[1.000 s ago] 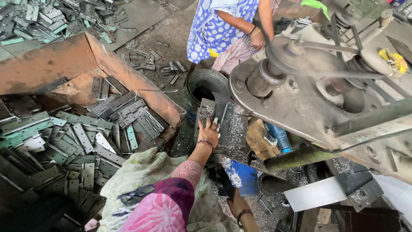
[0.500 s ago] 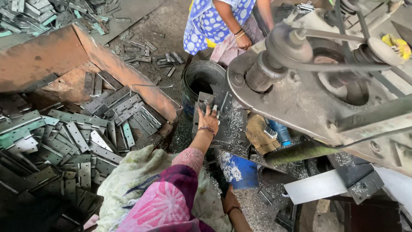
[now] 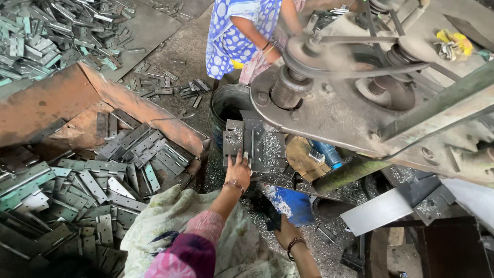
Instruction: The person repeatedly places small metal pieces into a press machine, activates the press, and removes the processed pieces. They continue this cycle, handling each piece individually and depositing finished items into a nearby container.
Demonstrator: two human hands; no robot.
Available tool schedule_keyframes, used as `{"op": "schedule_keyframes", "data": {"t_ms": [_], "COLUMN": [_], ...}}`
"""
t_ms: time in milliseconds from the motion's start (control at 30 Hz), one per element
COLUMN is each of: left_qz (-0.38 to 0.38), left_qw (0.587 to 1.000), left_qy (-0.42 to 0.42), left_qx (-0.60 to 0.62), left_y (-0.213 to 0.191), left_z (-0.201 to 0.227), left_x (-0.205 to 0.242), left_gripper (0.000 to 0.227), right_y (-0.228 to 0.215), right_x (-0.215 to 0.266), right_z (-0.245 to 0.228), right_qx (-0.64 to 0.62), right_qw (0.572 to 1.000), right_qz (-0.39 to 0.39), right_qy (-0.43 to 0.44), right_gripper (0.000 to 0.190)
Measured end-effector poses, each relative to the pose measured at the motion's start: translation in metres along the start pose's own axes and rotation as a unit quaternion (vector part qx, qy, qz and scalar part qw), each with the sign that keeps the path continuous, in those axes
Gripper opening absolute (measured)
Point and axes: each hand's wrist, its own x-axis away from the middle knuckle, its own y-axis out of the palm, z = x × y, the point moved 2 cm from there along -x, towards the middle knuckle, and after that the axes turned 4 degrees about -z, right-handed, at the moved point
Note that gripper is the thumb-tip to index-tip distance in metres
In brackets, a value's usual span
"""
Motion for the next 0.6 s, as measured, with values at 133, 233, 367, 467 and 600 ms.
{"op": "schedule_keyframes", "data": {"t_ms": [133,233,367,467,600], "left_qz": [0.147,0.182,0.203,0.254,0.369], "left_qw": [0.987,0.98,0.975,0.963,0.924], "left_qy": [0.054,0.074,0.087,0.091,0.049], "left_qx": [-0.03,-0.031,-0.032,-0.014,0.087], "left_y": [0.022,0.032,0.013,-0.008,-0.03], "left_z": [0.008,0.009,0.013,0.013,0.006], "left_x": [0.043,0.055,0.046,0.049,0.048], "left_gripper": [0.049,0.043,0.033,0.028,0.019], "right_y": [-0.009,-0.003,-0.01,-0.013,-0.031], "right_x": [0.008,0.017,0.016,0.011,-0.005], "right_z": [-0.011,-0.013,-0.01,-0.008,-0.011], "right_qx": [-0.006,-0.002,0.007,-0.004,-0.03], "right_qw": [1.0,1.0,1.0,1.0,0.973], "right_qz": [-0.018,-0.017,-0.004,0.009,0.186], "right_qy": [0.006,0.009,0.004,-0.006,-0.13], "right_gripper": [0.052,0.054,0.056,0.062,0.062]}}
